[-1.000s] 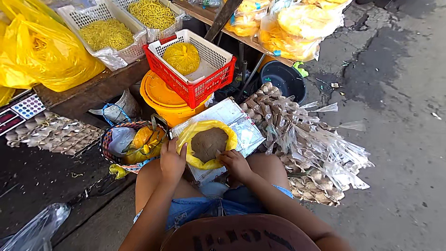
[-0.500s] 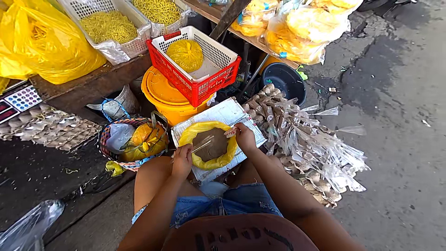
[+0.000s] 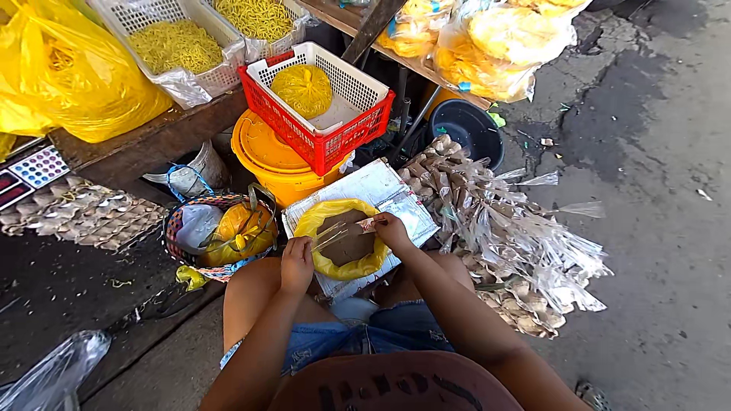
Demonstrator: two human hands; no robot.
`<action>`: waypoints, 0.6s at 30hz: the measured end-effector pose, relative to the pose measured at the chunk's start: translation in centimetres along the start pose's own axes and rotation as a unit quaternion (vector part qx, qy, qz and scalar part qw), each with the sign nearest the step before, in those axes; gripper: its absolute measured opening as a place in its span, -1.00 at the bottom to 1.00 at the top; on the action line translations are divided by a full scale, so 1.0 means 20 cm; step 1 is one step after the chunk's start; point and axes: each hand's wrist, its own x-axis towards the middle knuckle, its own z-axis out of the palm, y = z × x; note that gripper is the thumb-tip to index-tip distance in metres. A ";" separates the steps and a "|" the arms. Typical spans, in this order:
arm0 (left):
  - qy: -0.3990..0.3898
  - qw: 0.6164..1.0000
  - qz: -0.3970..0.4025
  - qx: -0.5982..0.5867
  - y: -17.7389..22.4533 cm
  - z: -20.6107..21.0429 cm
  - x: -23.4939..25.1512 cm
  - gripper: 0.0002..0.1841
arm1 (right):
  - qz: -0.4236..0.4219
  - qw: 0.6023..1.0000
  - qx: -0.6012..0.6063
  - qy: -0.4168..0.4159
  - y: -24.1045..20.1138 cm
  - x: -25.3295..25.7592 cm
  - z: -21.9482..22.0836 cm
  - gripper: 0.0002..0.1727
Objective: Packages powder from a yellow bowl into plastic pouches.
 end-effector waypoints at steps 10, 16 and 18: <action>-0.066 0.996 -0.067 -0.003 0.00 0.00 0.02 -0.78 | -0.050 0.993 0.106 0.020 -0.24 -0.15 -0.25 -0.82; -0.075 0.994 -0.075 -0.004 0.01 0.01 0.02 -0.79 | -0.089 0.996 0.011 -0.015 -0.26 -0.15 -0.15 -0.73; -0.088 0.993 -0.084 -0.004 0.01 0.00 0.02 -0.76 | -0.123 0.991 -0.045 -0.037 -0.30 -0.19 -0.07 -0.69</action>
